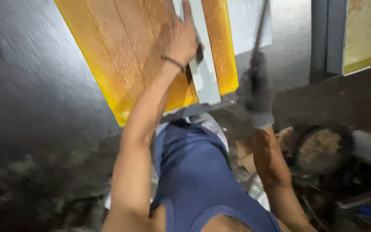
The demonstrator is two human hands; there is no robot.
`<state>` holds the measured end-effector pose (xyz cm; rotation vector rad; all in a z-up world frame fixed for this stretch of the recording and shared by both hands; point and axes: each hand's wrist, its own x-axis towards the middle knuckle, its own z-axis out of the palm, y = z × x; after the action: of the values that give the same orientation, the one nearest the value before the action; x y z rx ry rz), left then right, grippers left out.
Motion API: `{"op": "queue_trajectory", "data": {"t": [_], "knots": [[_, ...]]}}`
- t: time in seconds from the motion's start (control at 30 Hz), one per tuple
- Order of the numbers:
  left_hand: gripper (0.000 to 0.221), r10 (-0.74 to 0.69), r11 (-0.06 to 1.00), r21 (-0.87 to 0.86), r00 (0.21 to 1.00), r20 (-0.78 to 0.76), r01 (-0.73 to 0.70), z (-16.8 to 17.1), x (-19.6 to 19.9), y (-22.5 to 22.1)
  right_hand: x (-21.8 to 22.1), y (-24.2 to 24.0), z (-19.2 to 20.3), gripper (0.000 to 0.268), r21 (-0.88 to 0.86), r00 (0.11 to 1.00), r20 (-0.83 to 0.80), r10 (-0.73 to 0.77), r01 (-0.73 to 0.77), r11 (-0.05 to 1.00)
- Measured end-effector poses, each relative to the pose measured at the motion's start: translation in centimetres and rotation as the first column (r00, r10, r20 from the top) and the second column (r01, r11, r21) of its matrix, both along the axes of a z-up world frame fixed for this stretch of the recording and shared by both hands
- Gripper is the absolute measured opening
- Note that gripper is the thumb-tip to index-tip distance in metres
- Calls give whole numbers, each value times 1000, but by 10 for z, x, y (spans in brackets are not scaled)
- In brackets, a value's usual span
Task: The person cuts a large flat slab of cake into smaller rectangular pieces using a knife and a guide, then picks up the pieces by hand and arranges them neatly into a metal tray.
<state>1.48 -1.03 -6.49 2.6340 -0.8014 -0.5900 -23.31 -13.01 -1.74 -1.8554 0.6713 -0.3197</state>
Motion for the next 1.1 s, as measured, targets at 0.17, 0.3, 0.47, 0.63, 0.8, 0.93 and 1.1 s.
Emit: {"op": "queue_trajectory", "data": {"t": [0.17,0.3,0.47,0.63,0.8,0.93,1.1], "knots": [[125,-76,997,39,995,69,74,11,4,-8,97,-5,-30,56,-449,978,-96,183,-207,869],[92,-69,986,153,998,-5,69,7,5,-7,166,-12,-57,57,-249,966,-170,193,-232,940],[101,-38,993,111,998,-45,42,3,4,-8,214,-19,-69,60,-194,944,-254,210,-263,945],[118,-33,994,100,998,-58,39,-4,0,-6,211,-22,-57,57,-187,932,-287,223,-283,941],[95,-36,979,195,988,-150,65,7,8,-13,214,-23,-38,58,-216,921,-297,252,-321,922],[115,-39,997,65,996,-80,45,13,1,-9,218,-25,-48,51,-206,922,-286,263,-327,922],[105,-122,988,104,988,99,111,10,5,-12,202,-25,-31,55,-181,932,-249,263,-311,933]]}}
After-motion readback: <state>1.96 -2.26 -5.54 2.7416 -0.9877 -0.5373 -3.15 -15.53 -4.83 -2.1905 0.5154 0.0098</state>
